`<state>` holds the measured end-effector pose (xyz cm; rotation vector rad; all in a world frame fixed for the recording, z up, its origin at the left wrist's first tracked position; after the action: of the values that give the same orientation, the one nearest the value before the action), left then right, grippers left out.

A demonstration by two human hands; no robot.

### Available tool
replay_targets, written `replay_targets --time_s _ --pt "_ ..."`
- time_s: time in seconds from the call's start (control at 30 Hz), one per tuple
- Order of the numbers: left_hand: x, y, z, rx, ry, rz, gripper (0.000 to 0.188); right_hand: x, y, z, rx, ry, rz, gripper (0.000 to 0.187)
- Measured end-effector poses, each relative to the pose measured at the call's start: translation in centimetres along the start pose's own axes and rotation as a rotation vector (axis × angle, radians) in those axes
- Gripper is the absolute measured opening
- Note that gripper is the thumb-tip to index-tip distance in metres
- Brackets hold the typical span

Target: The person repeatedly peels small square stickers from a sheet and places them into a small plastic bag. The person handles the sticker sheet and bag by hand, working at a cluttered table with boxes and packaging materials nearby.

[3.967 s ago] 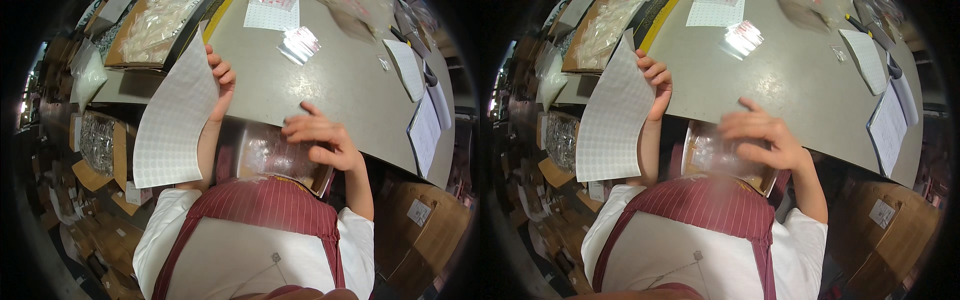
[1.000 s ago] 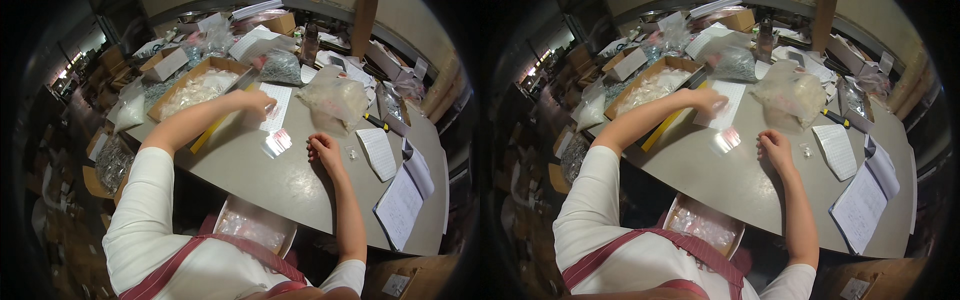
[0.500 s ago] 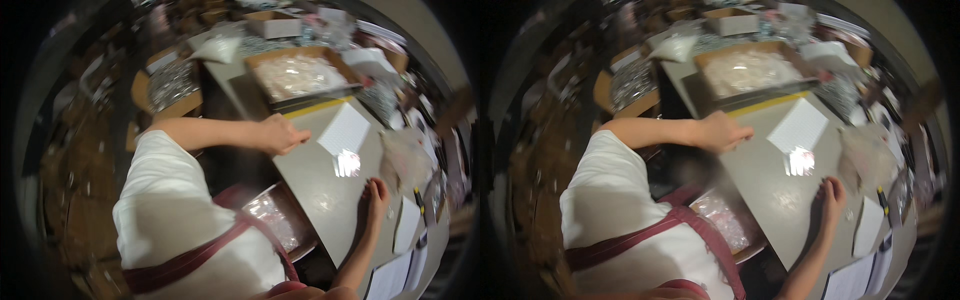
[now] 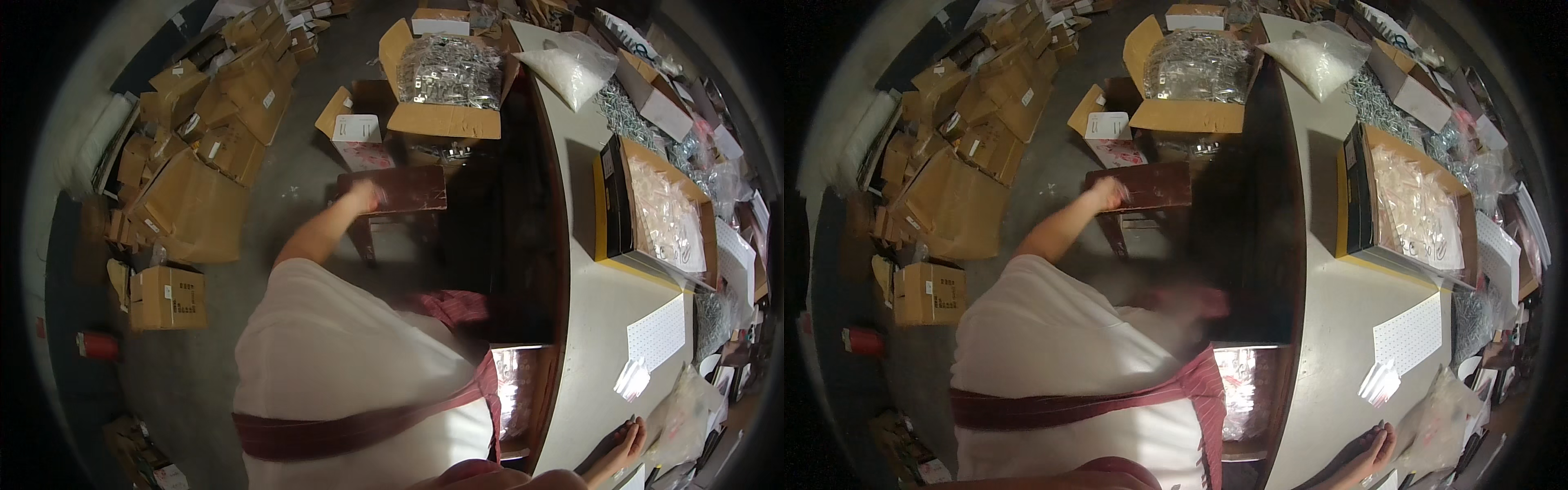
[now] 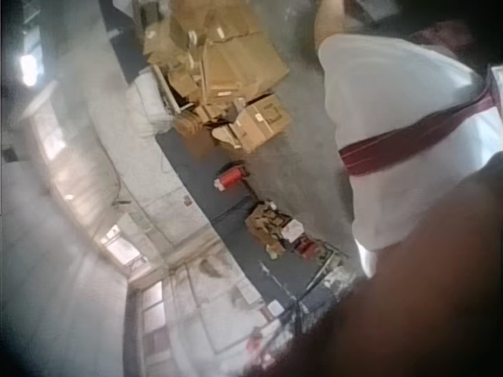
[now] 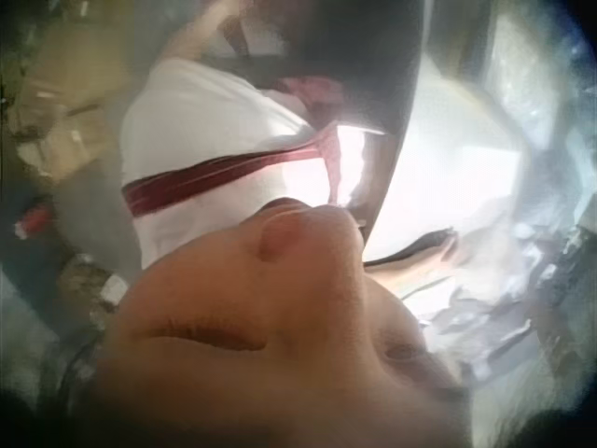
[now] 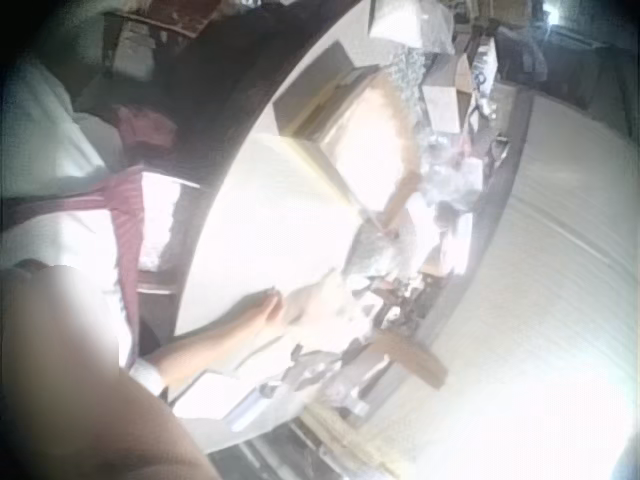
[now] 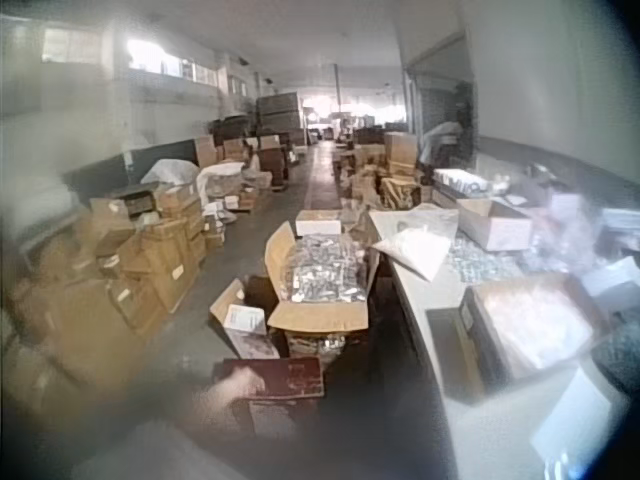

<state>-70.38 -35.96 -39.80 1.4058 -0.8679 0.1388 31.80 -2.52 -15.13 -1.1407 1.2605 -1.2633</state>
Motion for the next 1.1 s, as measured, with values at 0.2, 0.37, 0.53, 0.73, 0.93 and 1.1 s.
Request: replay_targets --time_s 0.2,0.37,0.53,0.73,0.93,1.1 --pt "3.0 16.9 -21.1 0.049 0.038 -0.261 0.060 9.0 -13.0 -7.6 0.234 0.254 0.067 0.031" --pt "3.4 13.3 -17.1 -0.978 -0.052 -0.124 0.037 3.6 -6.5 -3.8 0.108 0.106 0.036 0.026" --pt "20.6 4.4 -33.1 -1.874 -0.484 -0.454 0.039 4.6 -5.4 -0.8 0.111 0.174 -0.005 0.030" --pt "38.4 6.5 -44.9 -1.132 -0.586 -1.536 0.017 5.4 -6.0 -2.9 0.109 0.177 0.174 0.024" --pt "46.2 4.0 -54.8 -0.947 -1.097 -1.883 0.041 7.8 -10.8 -10.3 0.609 -0.118 0.584 0.043" --pt "47.6 0.5 -59.9 -1.038 -1.365 -2.020 0.065 8.1 -10.5 -12.0 0.965 -0.293 0.644 0.051"
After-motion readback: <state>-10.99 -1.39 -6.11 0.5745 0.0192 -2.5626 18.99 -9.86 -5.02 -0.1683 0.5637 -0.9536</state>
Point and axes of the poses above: each hand's wrist, its own x-axis away from the middle knuckle, its own z-axis out of the back of the hand, y = z × x, the point moved 2 cm from there along -x, towards the middle knuckle, and after that the axes turned 7 degrees about -x, right-handed, at the moved point
